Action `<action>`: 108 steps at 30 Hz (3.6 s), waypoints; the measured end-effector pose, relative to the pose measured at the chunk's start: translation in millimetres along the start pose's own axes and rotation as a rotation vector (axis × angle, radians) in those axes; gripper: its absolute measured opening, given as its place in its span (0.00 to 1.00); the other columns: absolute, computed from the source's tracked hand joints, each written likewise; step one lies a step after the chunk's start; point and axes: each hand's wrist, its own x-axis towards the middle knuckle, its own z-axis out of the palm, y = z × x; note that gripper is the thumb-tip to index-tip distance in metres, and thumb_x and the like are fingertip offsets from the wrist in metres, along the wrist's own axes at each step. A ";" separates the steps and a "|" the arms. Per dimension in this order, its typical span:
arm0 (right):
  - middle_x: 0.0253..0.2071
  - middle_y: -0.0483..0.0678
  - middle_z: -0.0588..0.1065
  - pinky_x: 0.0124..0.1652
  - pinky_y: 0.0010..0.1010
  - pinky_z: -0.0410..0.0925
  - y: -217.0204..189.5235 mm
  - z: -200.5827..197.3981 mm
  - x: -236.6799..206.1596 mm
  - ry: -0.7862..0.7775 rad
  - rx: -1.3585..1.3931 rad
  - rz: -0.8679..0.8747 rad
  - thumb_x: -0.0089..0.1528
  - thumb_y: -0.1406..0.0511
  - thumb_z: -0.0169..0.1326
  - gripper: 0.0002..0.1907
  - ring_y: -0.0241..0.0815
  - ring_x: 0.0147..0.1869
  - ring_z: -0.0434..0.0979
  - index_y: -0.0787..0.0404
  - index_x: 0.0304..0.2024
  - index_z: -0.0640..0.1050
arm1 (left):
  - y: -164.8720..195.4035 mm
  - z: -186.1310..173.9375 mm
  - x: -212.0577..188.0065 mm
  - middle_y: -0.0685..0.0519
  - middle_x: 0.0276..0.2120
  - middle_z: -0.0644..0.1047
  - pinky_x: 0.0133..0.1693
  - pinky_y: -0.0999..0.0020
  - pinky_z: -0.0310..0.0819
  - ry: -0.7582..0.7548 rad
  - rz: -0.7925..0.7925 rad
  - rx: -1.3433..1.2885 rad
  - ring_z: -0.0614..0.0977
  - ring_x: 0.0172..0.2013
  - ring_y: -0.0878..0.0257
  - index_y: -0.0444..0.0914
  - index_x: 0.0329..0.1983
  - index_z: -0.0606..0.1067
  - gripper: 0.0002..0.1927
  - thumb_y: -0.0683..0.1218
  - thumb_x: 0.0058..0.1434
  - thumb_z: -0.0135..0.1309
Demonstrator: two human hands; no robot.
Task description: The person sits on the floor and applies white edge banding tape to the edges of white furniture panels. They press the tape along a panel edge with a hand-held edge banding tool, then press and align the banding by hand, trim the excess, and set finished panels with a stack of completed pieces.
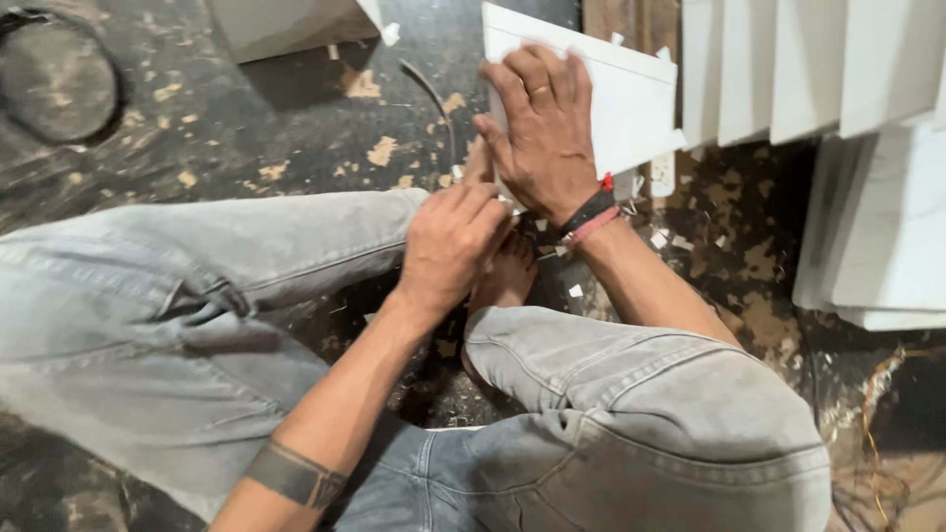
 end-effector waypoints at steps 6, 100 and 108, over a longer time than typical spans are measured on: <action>0.84 0.56 0.49 0.75 0.64 0.27 99.2 -21.2 -20.8 -0.111 -0.071 0.345 0.74 0.52 0.48 0.37 0.56 0.87 0.42 0.59 0.81 0.56 | -2.5 0.6 3.7 0.52 0.37 0.76 0.49 0.57 0.73 -0.037 0.005 0.052 0.77 0.40 0.55 0.38 0.41 0.77 0.07 0.45 0.63 0.61; 0.44 0.48 0.80 0.43 0.39 0.71 70.8 -68.6 -110.8 0.201 -0.387 0.381 0.64 0.60 0.63 0.08 0.45 0.47 0.80 0.56 0.41 0.82 | -9.0 -14.0 -9.4 0.53 0.75 0.59 0.72 0.42 0.37 -0.476 0.323 0.292 0.56 0.74 0.59 0.41 0.76 0.57 0.38 0.59 0.67 0.50; 0.50 0.49 0.77 0.55 0.41 0.72 93.5 -56.7 -108.0 0.095 0.317 1.123 0.62 0.54 0.57 0.24 0.45 0.53 0.79 0.62 0.53 0.73 | -9.6 -8.7 -7.0 0.51 0.75 0.58 0.72 0.41 0.37 -0.487 0.338 0.314 0.56 0.74 0.58 0.40 0.76 0.57 0.42 0.59 0.62 0.54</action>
